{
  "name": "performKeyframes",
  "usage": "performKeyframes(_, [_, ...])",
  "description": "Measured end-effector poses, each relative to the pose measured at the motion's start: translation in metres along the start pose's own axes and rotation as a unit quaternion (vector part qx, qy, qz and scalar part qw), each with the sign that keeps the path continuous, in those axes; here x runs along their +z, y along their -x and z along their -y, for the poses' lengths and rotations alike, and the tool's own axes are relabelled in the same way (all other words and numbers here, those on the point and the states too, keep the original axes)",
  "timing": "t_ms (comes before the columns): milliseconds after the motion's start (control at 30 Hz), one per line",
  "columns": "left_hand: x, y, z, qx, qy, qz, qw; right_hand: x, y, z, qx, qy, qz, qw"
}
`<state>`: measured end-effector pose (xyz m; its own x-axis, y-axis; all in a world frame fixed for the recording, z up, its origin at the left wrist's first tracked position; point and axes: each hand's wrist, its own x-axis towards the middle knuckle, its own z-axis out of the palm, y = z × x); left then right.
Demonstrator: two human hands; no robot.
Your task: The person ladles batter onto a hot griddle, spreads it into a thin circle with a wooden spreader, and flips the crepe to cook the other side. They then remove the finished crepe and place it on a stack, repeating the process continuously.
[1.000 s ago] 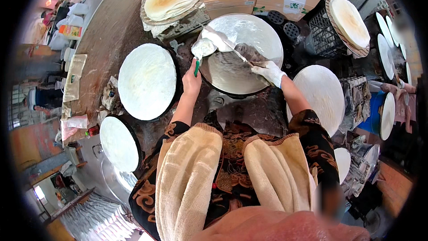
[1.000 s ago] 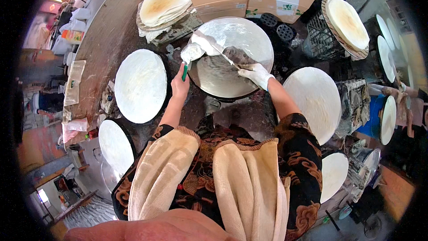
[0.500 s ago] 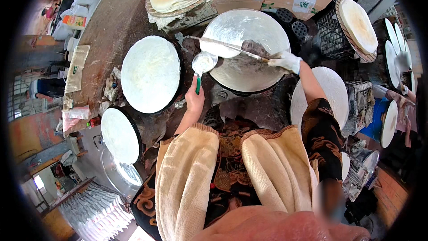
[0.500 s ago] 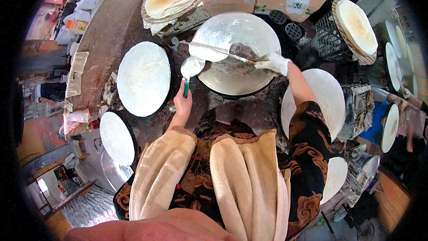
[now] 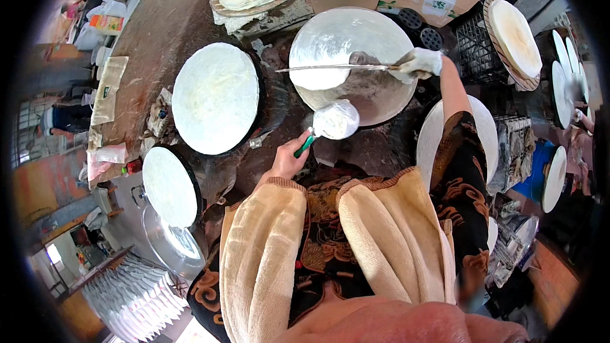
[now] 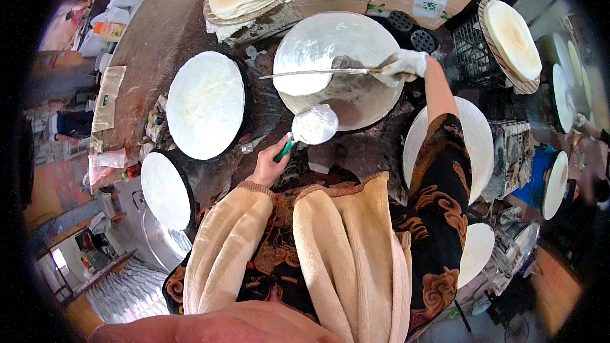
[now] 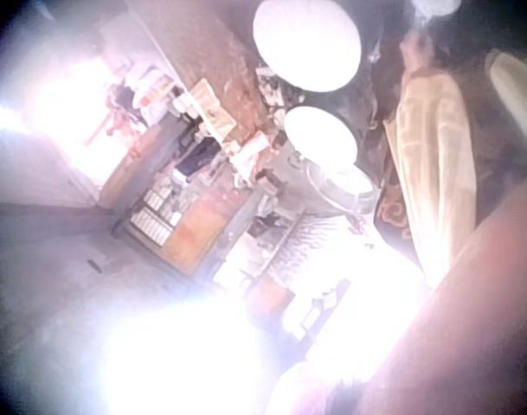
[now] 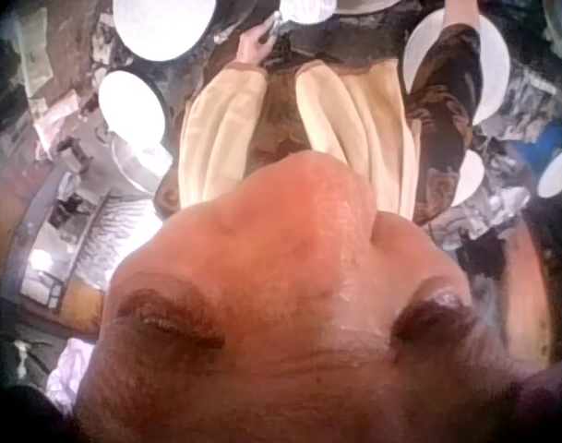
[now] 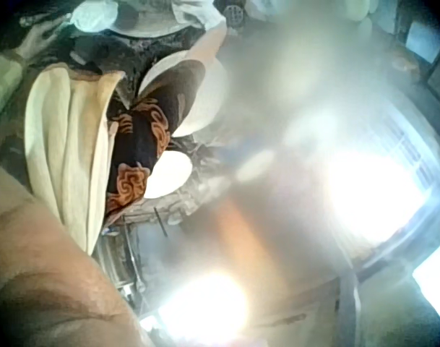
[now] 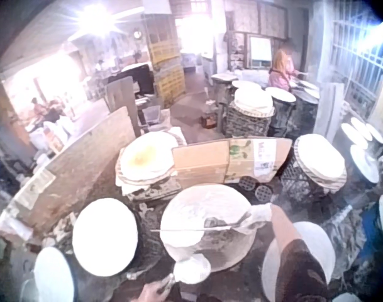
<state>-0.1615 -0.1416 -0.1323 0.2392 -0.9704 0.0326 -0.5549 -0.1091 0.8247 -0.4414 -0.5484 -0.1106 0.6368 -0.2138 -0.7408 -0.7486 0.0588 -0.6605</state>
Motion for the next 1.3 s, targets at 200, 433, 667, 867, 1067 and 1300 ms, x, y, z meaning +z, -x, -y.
performKeyframes(200, [-0.035,-0.03,-0.05,-0.223,0.36,-0.089,0.902,-0.005,-0.036,0.021,-0.031,0.004,-0.05,0.998])
performKeyframes(433, [-0.104,-0.044,-0.067,-0.088,0.573,-0.209,0.788,-0.012,-0.009,0.002,0.024,0.014,0.051,0.998])
performKeyframes(667, [-0.127,-0.026,-0.066,-0.053,0.635,-0.244,0.731,-0.01,-0.046,0.028,-0.007,0.0,0.01,1.0])
performKeyframes(867, [-0.157,-0.025,-0.064,-0.009,0.681,-0.207,0.702,-0.003,0.007,0.002,0.037,0.101,0.059,0.992])
performKeyframes(1067, [-0.192,-0.025,-0.036,-0.008,0.74,-0.2,0.642,0.051,0.104,-0.108,0.01,0.091,-0.08,0.993])
performKeyframes(1300, [-0.236,0.012,0.016,-0.013,0.786,-0.157,0.598,0.323,0.097,-0.038,-0.063,-0.387,-0.211,0.895])
